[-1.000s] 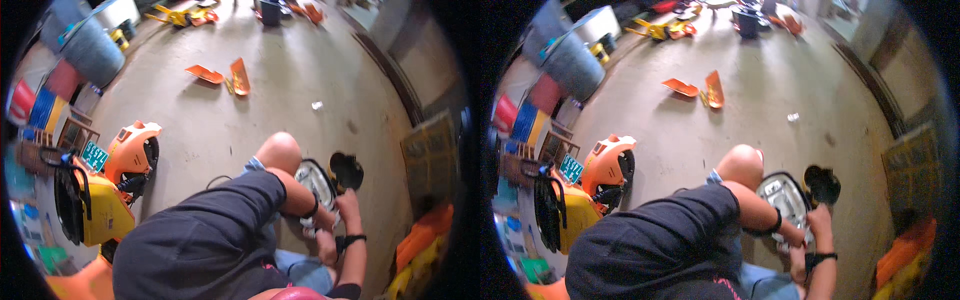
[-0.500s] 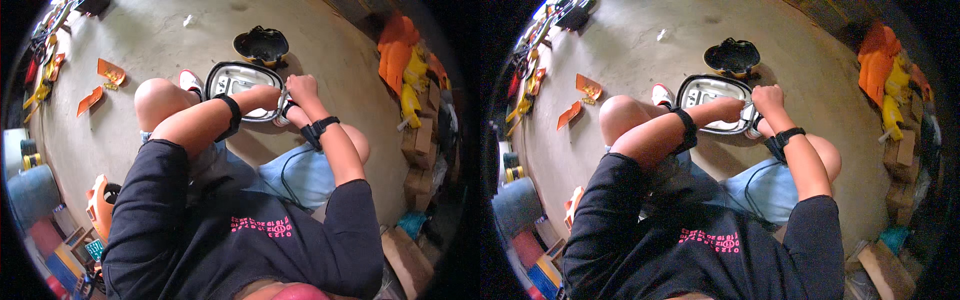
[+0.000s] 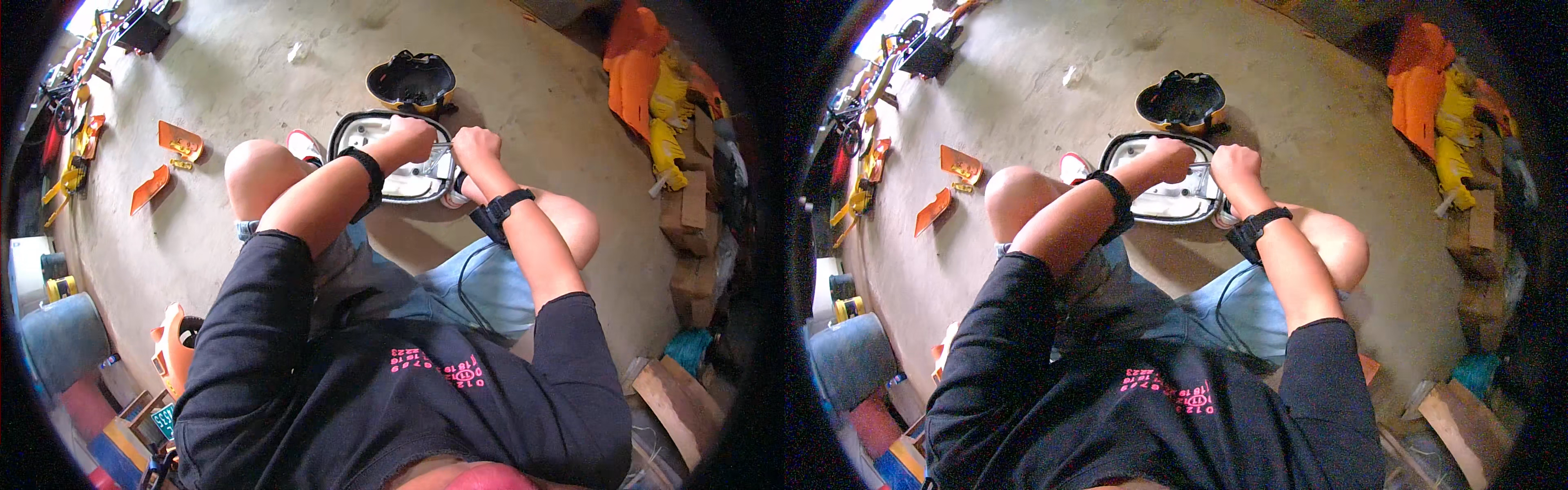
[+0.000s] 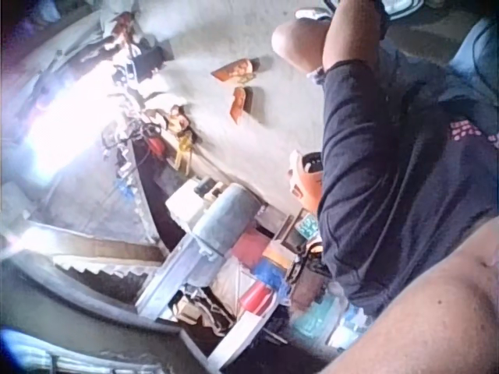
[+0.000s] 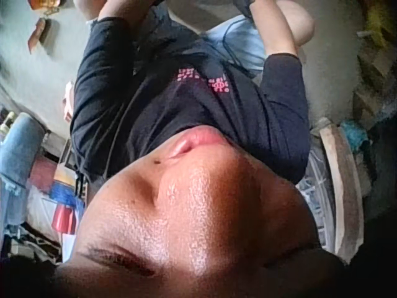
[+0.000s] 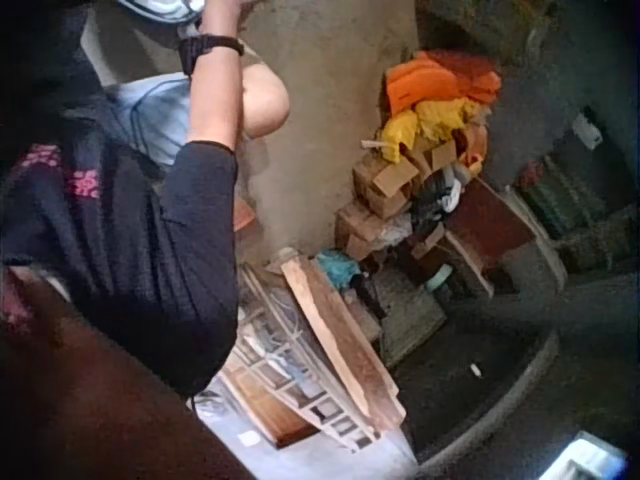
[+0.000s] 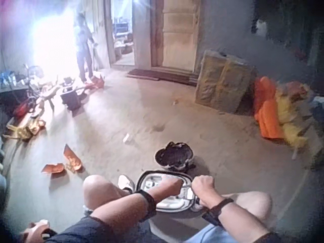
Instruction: The recorder is using a screwdriver to remove or tighten screws on a white plastic motorcycle/scooter component housing.
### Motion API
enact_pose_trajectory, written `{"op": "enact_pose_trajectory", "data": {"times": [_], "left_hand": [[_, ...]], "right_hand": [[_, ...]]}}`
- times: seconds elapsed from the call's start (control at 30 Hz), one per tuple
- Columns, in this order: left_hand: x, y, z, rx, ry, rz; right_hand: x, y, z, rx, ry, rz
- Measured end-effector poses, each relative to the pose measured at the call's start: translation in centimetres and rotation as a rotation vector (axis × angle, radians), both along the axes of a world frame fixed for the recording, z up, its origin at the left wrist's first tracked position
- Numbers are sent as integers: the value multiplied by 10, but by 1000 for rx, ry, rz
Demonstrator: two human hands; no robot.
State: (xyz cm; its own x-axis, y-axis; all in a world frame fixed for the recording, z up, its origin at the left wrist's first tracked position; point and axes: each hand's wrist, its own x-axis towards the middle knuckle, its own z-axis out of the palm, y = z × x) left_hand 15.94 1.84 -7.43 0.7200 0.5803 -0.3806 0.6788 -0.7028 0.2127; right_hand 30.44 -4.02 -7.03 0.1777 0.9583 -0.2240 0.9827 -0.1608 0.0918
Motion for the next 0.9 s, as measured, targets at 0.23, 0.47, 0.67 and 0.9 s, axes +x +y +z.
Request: {"op": "enact_pose_trajectory", "data": {"times": [0.23,0.47,0.67,0.9], "left_hand": [[2,15,-2,234,87,-95],[4,9,-1,301,104,-133],[-7,1,-13,239,41,-147],[-19,-14,-15,86,7,-137]], "right_hand": [[-8,-13,-3,57,137,-128],[-5,-19,7,-116,152,63],[3,-11,5,-259,274,328],[-2,-1,-7,-441,480,385]]}}
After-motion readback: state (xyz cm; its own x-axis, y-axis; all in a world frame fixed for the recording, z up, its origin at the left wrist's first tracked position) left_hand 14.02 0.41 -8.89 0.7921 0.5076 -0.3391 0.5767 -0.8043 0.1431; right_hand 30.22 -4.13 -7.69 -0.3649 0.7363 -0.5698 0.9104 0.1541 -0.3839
